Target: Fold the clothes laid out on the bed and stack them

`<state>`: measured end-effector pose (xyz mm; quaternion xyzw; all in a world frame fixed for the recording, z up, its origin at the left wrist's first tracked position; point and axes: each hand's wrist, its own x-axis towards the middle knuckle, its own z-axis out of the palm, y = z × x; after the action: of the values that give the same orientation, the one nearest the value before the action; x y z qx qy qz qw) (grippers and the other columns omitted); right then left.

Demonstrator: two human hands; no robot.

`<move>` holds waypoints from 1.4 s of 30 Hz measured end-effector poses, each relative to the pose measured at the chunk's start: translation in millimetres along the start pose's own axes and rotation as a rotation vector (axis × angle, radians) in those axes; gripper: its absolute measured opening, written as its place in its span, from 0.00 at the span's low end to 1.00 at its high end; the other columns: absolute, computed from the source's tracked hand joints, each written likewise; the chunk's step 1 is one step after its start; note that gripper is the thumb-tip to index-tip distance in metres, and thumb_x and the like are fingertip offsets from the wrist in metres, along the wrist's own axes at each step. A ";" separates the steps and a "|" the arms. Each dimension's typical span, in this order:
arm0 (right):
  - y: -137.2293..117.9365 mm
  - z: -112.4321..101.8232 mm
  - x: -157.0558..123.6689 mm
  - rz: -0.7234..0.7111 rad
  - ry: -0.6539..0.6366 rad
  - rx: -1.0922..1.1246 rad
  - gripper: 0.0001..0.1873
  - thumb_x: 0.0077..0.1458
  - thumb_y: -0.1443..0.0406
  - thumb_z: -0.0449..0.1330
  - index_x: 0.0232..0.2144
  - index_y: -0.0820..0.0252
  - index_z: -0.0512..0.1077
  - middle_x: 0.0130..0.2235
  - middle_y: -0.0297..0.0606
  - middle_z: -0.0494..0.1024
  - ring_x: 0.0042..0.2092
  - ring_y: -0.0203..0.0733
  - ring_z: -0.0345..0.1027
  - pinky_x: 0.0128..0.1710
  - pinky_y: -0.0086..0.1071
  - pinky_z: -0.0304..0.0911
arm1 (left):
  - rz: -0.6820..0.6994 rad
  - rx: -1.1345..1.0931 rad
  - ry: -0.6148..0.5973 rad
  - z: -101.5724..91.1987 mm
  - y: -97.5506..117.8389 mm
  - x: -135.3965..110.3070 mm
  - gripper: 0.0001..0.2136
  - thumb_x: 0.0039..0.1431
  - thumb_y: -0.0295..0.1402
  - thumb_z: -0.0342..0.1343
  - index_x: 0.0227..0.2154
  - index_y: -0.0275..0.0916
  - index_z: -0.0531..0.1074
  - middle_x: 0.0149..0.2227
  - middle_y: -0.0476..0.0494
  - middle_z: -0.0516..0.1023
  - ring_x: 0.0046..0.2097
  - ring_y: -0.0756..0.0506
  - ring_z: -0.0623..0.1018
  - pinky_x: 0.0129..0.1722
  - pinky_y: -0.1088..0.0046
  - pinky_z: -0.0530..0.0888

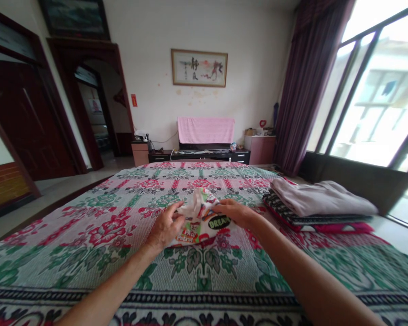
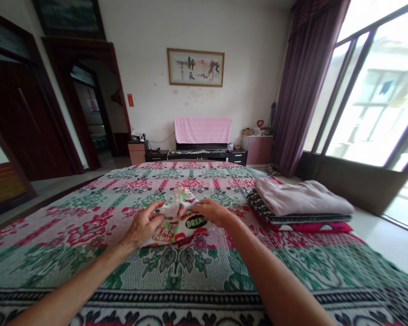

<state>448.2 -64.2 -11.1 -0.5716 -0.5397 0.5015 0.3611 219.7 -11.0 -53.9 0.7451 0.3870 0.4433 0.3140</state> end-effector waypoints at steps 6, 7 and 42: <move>-1.9 -12.8 -6.8 0.126 0.147 0.004 0.03 0.47 0.68 0.58 0.23 0.61 0.70 0.23 0.32 0.74 0.23 0.32 0.66 0.22 0.25 0.63 | -0.062 0.108 -0.054 3.9 4.0 -1.2 0.19 0.50 0.32 0.52 0.46 0.37 0.72 0.39 0.42 0.80 0.38 0.47 0.79 0.37 0.76 0.73; -0.3 -14.3 -5.3 0.111 0.168 0.020 0.02 0.47 0.67 0.59 0.26 0.61 0.71 0.24 0.33 0.75 0.24 0.32 0.67 0.23 0.25 0.64 | -0.056 0.103 -0.052 3.7 4.3 -0.9 0.18 0.49 0.32 0.52 0.45 0.37 0.73 0.40 0.42 0.80 0.39 0.47 0.79 0.37 0.76 0.74; 58.4 -29.6 29.5 -0.314 0.648 -0.587 0.19 0.48 0.63 0.53 0.43 0.61 0.72 0.30 0.35 0.80 0.30 0.38 0.72 0.30 0.28 0.63 | -0.209 0.589 -0.124 -30.4 -10.4 16.9 0.19 0.50 0.45 0.50 0.14 0.36 0.72 0.19 0.48 0.71 0.26 0.50 0.70 0.25 0.76 0.57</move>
<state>489.0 -40.6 -65.3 -0.6883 -0.5981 0.0625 0.4057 194.4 12.5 -42.8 0.7858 0.5533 0.2313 0.1514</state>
